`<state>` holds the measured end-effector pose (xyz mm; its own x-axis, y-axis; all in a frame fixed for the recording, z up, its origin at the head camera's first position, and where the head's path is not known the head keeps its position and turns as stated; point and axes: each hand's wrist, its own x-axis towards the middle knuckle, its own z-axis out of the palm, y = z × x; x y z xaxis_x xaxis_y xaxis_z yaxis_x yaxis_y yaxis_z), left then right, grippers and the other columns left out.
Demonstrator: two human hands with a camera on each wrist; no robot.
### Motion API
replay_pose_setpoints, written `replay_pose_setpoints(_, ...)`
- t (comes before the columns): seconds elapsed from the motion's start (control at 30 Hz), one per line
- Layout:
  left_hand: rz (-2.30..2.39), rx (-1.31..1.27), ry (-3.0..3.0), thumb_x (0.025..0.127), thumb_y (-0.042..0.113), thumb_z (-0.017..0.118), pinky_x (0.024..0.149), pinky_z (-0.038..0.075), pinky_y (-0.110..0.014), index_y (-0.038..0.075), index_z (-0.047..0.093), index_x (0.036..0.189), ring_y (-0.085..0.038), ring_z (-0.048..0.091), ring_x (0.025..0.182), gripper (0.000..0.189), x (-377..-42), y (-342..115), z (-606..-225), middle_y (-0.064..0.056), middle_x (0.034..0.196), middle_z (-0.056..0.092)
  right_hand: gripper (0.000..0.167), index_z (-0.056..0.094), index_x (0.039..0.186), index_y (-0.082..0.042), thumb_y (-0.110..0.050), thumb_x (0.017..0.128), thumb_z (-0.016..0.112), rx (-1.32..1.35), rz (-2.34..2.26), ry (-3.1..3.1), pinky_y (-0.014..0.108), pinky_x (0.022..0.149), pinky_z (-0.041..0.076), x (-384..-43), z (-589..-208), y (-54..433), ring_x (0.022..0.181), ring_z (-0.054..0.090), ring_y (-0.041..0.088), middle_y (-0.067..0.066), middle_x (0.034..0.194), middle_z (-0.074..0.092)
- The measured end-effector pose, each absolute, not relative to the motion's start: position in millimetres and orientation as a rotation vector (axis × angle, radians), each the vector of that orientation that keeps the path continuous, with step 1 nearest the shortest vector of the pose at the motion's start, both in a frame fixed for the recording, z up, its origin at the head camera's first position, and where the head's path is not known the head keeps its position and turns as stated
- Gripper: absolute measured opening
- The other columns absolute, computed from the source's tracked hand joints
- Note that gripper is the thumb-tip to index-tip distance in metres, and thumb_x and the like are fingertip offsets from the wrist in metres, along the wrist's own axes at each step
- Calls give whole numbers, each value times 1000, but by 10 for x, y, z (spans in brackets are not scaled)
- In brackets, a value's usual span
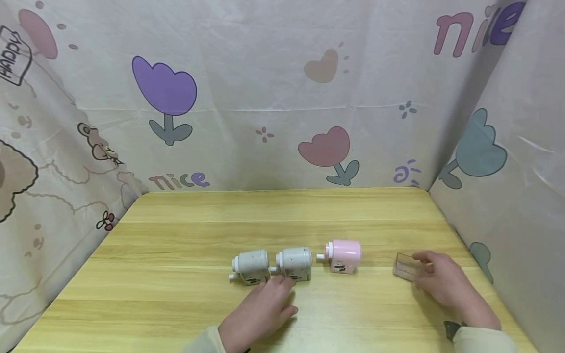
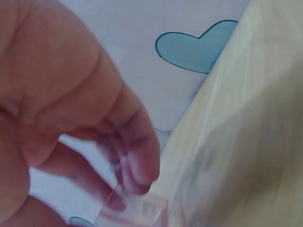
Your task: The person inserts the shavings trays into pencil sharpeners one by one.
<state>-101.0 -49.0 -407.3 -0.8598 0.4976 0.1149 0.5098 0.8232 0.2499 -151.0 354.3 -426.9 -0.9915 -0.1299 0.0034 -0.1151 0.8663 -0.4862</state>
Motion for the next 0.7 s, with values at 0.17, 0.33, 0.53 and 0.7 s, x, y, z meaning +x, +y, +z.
replay_pose_setpoints(0.17,-436,-818,-2971,84,24,87,59,52,-23,3,68,95,-10,62,72,30,-1015,-484,-4086,-4,87,65,55,64,125,5,-9,76,87,-282,-847,2923,35,75,54,-1492,-4247,3444,99,65,32,22,119,68)
replay_pose_setpoints(0.33,-450,-817,-2986,84,23,86,61,54,-24,0,70,99,-12,64,74,32,-1015,-474,-4090,-6,91,67,53,62,123,4,-7,76,85,-350,-999,2724,26,75,55,-1465,-4242,3347,95,60,13,12,113,66)
replay_pose_setpoints(0.53,-453,-822,-2991,85,24,86,63,55,-25,1,70,99,-13,64,75,32,-1015,-466,-4087,-7,92,67,51,59,120,6,-5,77,84,-518,-1156,2516,25,77,55,-1430,-4253,3208,90,56,4,11,109,62)
replay_pose_setpoints(0.7,-476,-862,-2969,86,22,85,62,53,-23,2,70,97,-11,61,73,28,-1019,-459,-4080,-5,88,65,53,59,119,2,-8,75,86,-561,-1185,2447,25,75,54,-1393,-4255,3059,87,56,7,11,104,61)
